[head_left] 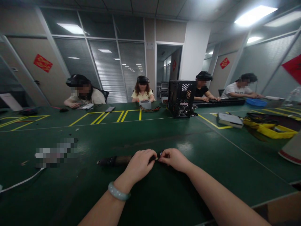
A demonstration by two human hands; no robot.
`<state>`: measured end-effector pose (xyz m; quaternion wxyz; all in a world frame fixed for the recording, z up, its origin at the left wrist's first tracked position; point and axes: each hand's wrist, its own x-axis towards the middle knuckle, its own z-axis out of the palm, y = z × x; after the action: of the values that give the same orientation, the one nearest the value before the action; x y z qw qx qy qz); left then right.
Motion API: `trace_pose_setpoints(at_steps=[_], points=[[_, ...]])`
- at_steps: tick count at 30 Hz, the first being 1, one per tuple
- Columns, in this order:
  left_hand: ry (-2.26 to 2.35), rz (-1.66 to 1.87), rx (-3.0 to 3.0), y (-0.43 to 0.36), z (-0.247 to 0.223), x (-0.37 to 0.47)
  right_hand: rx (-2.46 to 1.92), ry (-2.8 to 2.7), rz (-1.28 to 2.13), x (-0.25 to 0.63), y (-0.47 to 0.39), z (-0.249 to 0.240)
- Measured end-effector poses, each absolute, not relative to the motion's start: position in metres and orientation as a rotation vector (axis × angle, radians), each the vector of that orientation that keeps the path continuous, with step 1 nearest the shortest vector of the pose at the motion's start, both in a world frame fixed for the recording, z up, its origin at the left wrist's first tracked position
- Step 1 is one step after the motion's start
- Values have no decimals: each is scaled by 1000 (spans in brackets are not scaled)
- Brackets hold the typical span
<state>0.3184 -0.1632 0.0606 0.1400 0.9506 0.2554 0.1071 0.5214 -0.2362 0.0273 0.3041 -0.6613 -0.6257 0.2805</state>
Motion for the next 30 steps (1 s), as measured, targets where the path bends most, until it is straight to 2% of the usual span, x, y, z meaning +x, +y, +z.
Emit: trace_pose_setpoints(at_steps=[30], points=[[684, 388, 2738, -163, 60, 317, -1748, -1670, 755, 523, -236, 23]])
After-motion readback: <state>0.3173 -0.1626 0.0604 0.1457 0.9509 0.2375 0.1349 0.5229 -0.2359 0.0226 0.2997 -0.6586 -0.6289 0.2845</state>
